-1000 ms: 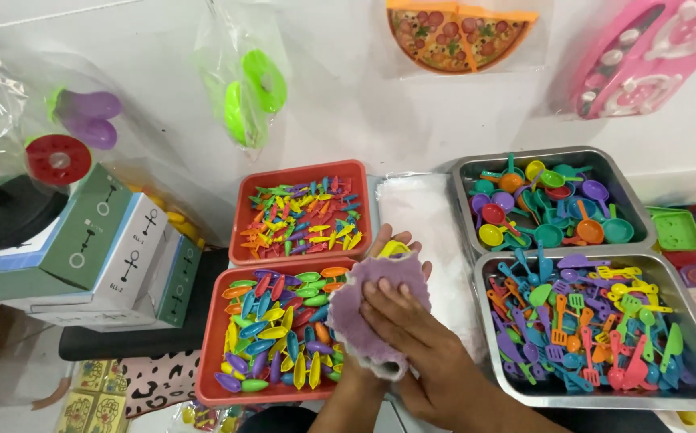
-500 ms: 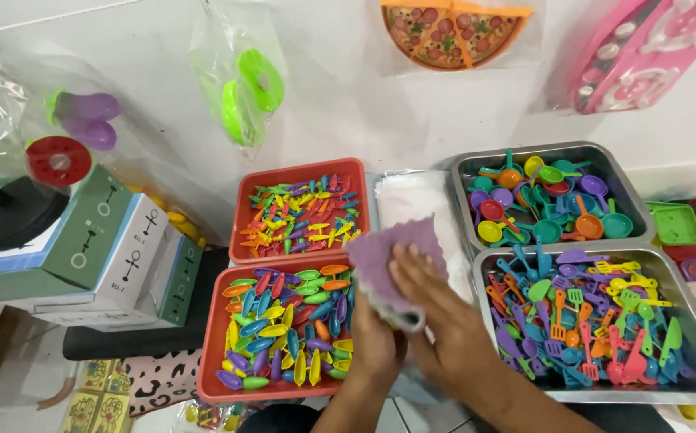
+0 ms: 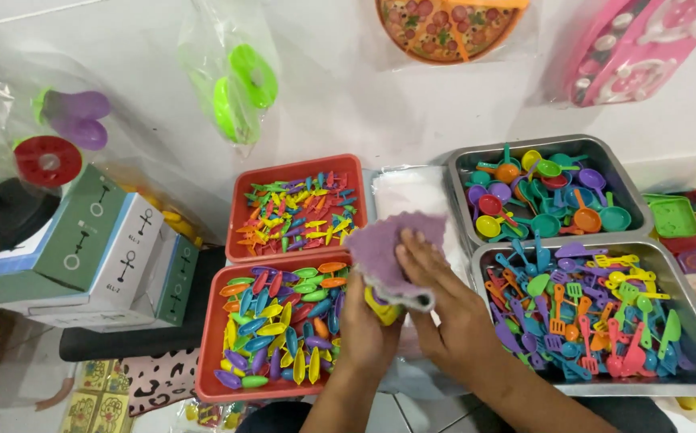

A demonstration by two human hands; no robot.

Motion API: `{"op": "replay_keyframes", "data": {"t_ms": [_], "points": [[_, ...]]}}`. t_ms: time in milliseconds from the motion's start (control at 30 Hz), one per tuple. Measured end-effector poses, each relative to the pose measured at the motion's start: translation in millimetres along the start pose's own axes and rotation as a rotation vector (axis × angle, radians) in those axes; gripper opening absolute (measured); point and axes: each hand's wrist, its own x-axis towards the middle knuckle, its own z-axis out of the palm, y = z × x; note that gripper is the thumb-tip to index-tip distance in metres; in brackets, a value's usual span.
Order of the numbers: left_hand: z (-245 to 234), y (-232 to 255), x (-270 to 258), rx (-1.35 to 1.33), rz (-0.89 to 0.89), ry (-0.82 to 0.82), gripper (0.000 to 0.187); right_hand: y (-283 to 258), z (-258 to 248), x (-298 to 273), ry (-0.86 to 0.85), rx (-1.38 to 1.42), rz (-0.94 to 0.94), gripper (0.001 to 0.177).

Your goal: Manually cleaning small plastic toy utensils with a cloth and sorting them into trays.

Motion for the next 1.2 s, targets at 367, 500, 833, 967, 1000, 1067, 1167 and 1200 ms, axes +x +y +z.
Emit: {"op": "replay_keyframes", "data": {"t_ms": [367,500,833,967,1000,1067,1167,1200], "points": [[3.1,2.1,2.0,-0.065,-0.022,0.067,0.050,-13.2,4.7,-3.9,-0.062,-0.016,-0.042,0.056],[3.8,0.7,2.0,0.022,0.010,0.027,0.049,-4.1,0.1,-5.8,-0.065,-0.001,-0.043,0.052],[0.2,4.2,-5.5,0.193,0.116,-0.040,0.048,-0.2,-9.9,-0.8,0.019,-0.169,-0.047,0.051],[5.6,7.4,-7.5,0.226,0.140,-0.071,0.049,-2.2,-11.3,-2.6,0.028,-0.130,-0.009,0.053],[7.6,8.7,-8.1,0.197,0.127,-0.076,0.050,-2.4,-11.5,-3.1,0.029,-0.108,0.028,0.053],[3.1,3.9,-6.1,0.174,0.138,-0.061,0.047,-5.6,-12.1,-0.8,0.032,-0.058,0.068,0.052],[20.1,13.0,-6.8,0.176,0.152,-0.068,0.057,-11.6,-10.5,-0.5,0.060,0.005,0.106,0.048],[29.6,19.2,-7.7,0.201,0.156,-0.086,0.069,-14.0,-9.2,-0.7,0.082,0.019,0.103,0.046]]}}
